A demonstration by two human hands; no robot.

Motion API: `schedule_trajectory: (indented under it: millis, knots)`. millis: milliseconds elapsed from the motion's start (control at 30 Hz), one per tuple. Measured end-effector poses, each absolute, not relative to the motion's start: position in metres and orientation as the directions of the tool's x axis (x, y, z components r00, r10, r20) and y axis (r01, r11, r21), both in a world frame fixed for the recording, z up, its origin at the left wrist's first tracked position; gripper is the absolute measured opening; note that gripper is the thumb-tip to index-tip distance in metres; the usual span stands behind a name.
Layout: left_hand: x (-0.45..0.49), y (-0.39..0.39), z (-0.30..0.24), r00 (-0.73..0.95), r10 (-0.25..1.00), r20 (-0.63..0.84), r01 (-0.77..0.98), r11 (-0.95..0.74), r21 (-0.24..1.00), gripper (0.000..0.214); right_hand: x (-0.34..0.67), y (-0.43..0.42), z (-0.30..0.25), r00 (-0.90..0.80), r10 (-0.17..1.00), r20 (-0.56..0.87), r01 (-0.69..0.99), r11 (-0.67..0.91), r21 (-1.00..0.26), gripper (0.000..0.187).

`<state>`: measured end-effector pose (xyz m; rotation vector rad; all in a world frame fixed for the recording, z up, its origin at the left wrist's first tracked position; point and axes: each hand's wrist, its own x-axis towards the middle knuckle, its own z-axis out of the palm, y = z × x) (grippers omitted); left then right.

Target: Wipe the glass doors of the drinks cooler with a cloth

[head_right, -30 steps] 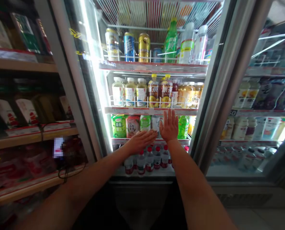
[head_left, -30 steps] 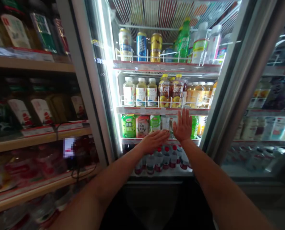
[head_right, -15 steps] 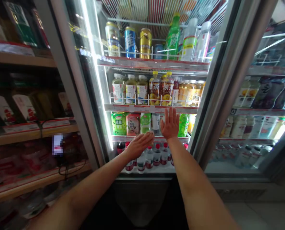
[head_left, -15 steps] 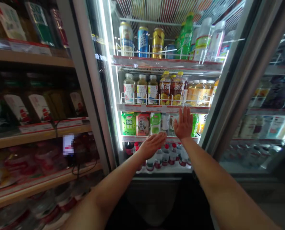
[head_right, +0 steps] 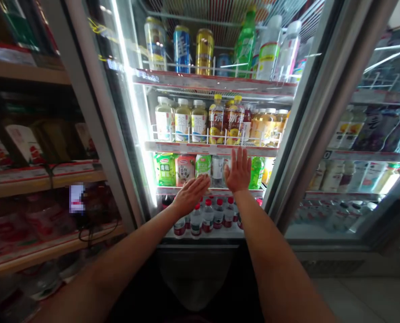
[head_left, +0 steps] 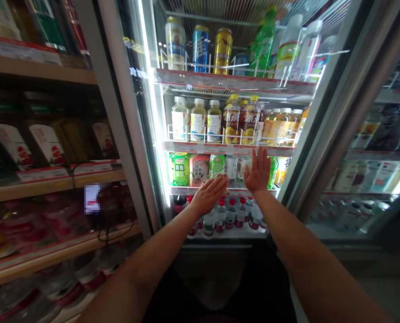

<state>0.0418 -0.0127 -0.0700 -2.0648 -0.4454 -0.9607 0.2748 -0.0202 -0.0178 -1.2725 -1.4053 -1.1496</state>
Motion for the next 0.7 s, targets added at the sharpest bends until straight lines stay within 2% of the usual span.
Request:
schedule_trajectory:
  millis: [100, 233, 333, 400, 533, 600, 700]
  knots:
    - [0.036, -0.010, -0.060, 0.664, -0.010, 0.748, 0.586, -0.614, -0.529, 0.063, 0.274, -0.020, -0.018, -0.071, 0.172, 0.983, 0.997, 0.042, 0.065, 0.063]
    - [0.048, -0.005, -0.006, 0.512, 0.009, 0.859, 0.682, -0.612, -0.400, 0.066, 0.274, -0.021, -0.017, -0.062, 0.187, 0.980, 0.997, 0.058, 0.052, 0.064]
    - [0.058, -0.008, 0.004, 0.437, 0.044, 0.898, 0.715, -0.623, -0.318, 0.066, 0.274, -0.021, -0.017, -0.072, 0.163, 0.984, 0.996, 0.057, 0.064, 0.062]
    - [0.059, -0.012, -0.013, 0.467, 0.017, 0.884, 0.689, -0.633, -0.352, 0.064, 0.274, -0.021, -0.017, -0.080, 0.144, 0.986, 0.996, 0.047, 0.074, 0.061]
    - [0.055, -0.015, -0.045, 0.660, -0.069, 0.748, 0.549, -0.636, -0.542, 0.059, 0.273, -0.019, -0.017, -0.082, 0.124, 0.989, 0.996, 0.037, 0.078, 0.060]
    - [0.054, -0.012, -0.034, 0.670, -0.059, 0.740, 0.550, -0.630, -0.548, 0.059, 0.273, -0.019, -0.017, -0.087, 0.117, 0.989, 0.996, 0.032, 0.084, 0.060]
    - [0.061, -0.005, 0.006, 0.574, -0.044, 0.817, 0.625, -0.621, -0.473, 0.063, 0.273, -0.020, -0.017, -0.099, 0.105, 0.990, 0.995, 0.027, 0.097, 0.061]
